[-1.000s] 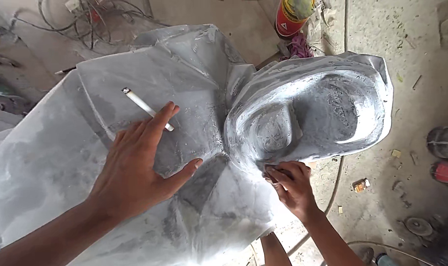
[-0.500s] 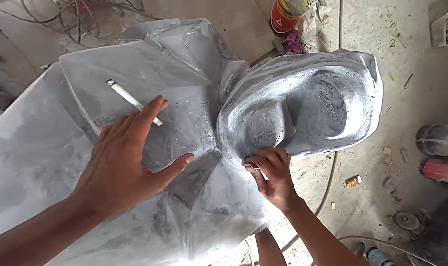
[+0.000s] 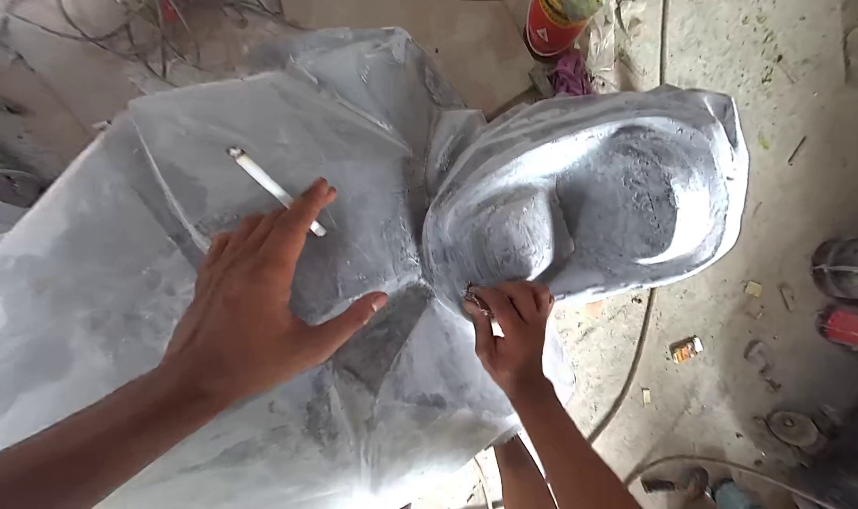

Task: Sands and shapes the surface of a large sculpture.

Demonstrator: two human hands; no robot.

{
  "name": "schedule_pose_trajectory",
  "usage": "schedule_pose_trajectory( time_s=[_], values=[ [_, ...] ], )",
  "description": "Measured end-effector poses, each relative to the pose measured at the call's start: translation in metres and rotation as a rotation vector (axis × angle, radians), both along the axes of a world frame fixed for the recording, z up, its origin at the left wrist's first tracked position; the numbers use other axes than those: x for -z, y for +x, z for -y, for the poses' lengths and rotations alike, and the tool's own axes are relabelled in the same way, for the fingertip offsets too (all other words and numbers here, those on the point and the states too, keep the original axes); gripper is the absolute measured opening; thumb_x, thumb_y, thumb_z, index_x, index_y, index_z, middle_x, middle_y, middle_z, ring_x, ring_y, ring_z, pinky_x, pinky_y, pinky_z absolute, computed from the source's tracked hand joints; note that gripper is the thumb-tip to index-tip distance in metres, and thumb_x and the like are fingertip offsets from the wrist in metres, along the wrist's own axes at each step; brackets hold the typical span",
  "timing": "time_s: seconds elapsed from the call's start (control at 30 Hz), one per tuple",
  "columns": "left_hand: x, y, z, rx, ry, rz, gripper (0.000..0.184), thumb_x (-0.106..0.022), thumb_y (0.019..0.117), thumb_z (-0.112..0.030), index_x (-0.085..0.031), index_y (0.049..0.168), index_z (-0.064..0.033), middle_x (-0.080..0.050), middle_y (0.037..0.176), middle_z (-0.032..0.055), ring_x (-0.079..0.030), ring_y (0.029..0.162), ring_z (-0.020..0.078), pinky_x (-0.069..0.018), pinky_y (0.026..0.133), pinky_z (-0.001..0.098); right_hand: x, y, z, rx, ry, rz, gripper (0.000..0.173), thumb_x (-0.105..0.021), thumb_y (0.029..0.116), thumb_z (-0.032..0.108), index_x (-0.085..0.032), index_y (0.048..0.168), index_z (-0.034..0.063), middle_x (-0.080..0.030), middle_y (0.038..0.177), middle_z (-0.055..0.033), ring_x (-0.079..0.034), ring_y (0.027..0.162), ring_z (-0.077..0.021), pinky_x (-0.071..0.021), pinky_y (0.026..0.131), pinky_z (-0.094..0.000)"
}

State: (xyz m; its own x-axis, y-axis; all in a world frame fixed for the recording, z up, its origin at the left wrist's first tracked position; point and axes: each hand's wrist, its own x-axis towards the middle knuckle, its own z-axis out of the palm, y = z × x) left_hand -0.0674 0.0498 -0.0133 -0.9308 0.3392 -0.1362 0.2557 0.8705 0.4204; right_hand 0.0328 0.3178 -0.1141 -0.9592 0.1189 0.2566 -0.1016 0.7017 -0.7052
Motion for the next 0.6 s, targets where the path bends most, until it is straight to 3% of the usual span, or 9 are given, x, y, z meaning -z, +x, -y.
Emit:
schedule_pose_trajectory(
  time_s=[0.17, 0.27, 0.37, 0.47, 0.6],
  values=[
    [-0.001, -0.001, 0.002, 0.009, 0.024, -0.011, 0.107, -0.061, 0.0782, -0.074, -0.029, 0.163, -0.0180, -0.050, 0.154, 0.0049, -0.054, 0.131, 0.0280, -0.0410, 0.103, 0.0552, -0.002, 0.019, -0.003, 0.071, -0.018, 0.127, 0.017, -0.067, 0.0978, 0.031, -0.077, 0.111, 0.0260, -0.066, 0.110, 0.0041, -0.058, 0.109, -0.0160, -0.0461, 0.095, -0.0423],
    [-0.001, -0.004, 0.003, -0.001, 0.004, -0.005, 0.106, -0.059, 0.0787, -0.076, -0.031, 0.162, -0.0167, -0.052, 0.153, 0.0065, -0.054, 0.131, 0.0297, -0.0410, 0.103, 0.0563, 0.002, 0.005, 0.006, 0.091, 0.009, 0.040, 0.015, -0.068, 0.0963, 0.031, -0.077, 0.104, 0.0219, -0.066, 0.103, 0.0020, -0.058, 0.105, -0.0178, -0.0450, 0.095, -0.0432],
    [-0.001, -0.005, 0.004, -0.005, 0.029, -0.007, 0.104, -0.060, 0.0797, -0.073, -0.031, 0.162, -0.0160, -0.053, 0.151, 0.0074, -0.054, 0.132, 0.0294, -0.0401, 0.106, 0.0569, -0.008, -0.009, 0.015, 0.067, 0.036, 0.032, 0.017, -0.066, 0.0977, 0.030, -0.077, 0.108, 0.0213, -0.065, 0.105, 0.0011, -0.056, 0.106, -0.0188, -0.0417, 0.093, -0.0432],
    [-0.001, -0.004, 0.003, 0.006, 0.022, -0.018, 0.105, -0.060, 0.0788, -0.073, -0.030, 0.162, -0.0173, -0.054, 0.150, 0.0069, -0.055, 0.130, 0.0290, -0.0409, 0.104, 0.0566, -0.008, 0.011, -0.013, 0.003, 0.060, 0.159, 0.018, -0.065, 0.0990, 0.033, -0.077, 0.110, 0.0256, -0.068, 0.110, 0.0037, -0.060, 0.110, -0.0172, -0.0474, 0.093, -0.0440],
    [-0.002, -0.002, 0.000, 0.005, -0.013, 0.007, 0.107, -0.057, 0.0787, -0.077, -0.030, 0.162, -0.0169, -0.054, 0.151, 0.0079, -0.055, 0.130, 0.0310, -0.0406, 0.103, 0.0574, -0.004, 0.003, -0.004, 0.021, 0.038, 0.049, 0.017, -0.066, 0.0971, 0.032, -0.077, 0.104, 0.0202, -0.066, 0.103, 0.0006, -0.058, 0.104, -0.0193, -0.0444, 0.094, -0.0444]
  ],
)
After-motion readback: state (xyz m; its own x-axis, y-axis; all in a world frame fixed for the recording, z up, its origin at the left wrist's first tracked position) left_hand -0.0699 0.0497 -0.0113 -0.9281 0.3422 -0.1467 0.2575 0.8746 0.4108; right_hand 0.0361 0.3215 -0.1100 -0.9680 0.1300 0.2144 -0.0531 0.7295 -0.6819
